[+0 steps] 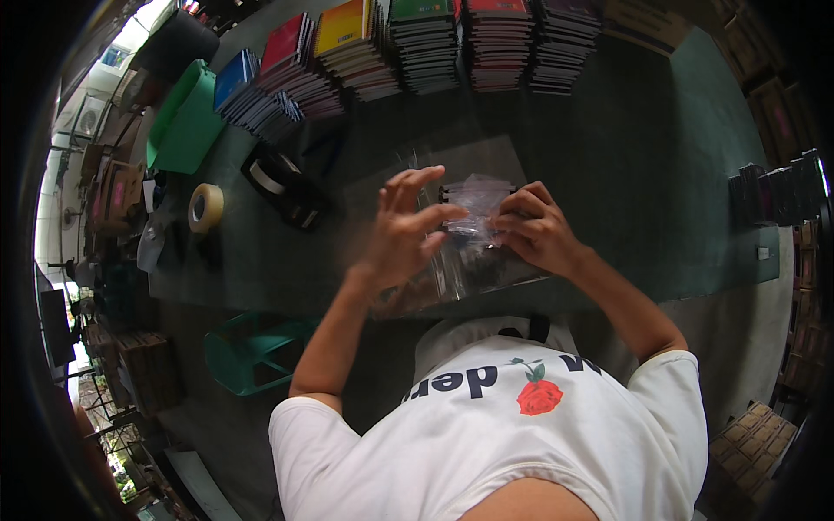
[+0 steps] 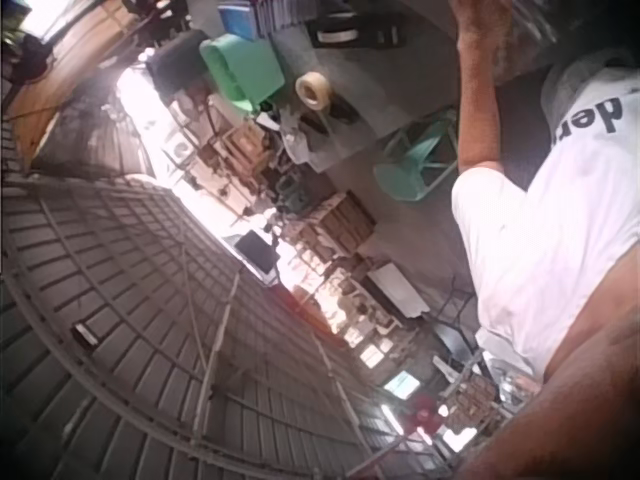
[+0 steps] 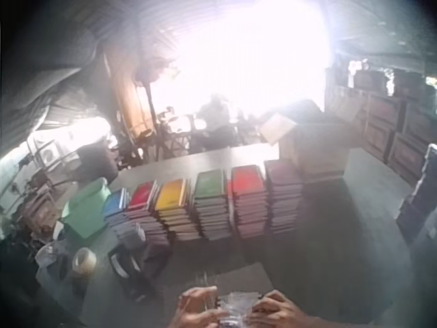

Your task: The person gathers notebooks of different colors, stacks them together, and places them into plastic sleeves, securing each sleeve with tape.

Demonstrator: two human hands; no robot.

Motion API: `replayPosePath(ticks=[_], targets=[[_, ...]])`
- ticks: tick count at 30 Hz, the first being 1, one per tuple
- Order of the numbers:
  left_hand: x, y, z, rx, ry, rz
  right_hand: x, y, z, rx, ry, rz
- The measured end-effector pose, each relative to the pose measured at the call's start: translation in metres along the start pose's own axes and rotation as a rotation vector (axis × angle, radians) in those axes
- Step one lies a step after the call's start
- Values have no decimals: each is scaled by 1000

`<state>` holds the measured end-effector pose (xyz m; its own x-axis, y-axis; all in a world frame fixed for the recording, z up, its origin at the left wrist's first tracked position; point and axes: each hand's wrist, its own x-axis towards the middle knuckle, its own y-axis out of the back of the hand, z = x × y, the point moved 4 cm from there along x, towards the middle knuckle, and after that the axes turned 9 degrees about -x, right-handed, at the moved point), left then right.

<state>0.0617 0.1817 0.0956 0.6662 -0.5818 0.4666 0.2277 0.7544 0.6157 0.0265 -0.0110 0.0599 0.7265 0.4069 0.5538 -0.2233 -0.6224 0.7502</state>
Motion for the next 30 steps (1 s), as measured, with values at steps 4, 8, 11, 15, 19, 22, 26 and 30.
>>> replayPosePath(ticks=[4, 8, 11, 15, 19, 22, 26, 30], targets=[[2, -27, 0, -67, -111, 131, 4, 1, 0, 31, -12, 2], [-4, -22, -15, -274, 45, 166, 6, -3, -2, 65, -82, 40], [-2, -16, -10, -380, 155, 211, 5, -5, -3, 75, -165, 54], [1, -35, -39, -590, 396, 126, 0, -9, -6, 29, -257, 132], [11, -36, -63, -659, 498, -28, 15, -4, 10, 405, -634, 262], [41, -23, -48, -519, 382, -233, 19, -9, 34, 891, -811, -201], [56, -20, -13, -27, 29, -348, 31, 4, 34, 473, -595, -293], [45, -32, 15, 132, 132, -341, 39, 7, 20, 208, -355, -173]])
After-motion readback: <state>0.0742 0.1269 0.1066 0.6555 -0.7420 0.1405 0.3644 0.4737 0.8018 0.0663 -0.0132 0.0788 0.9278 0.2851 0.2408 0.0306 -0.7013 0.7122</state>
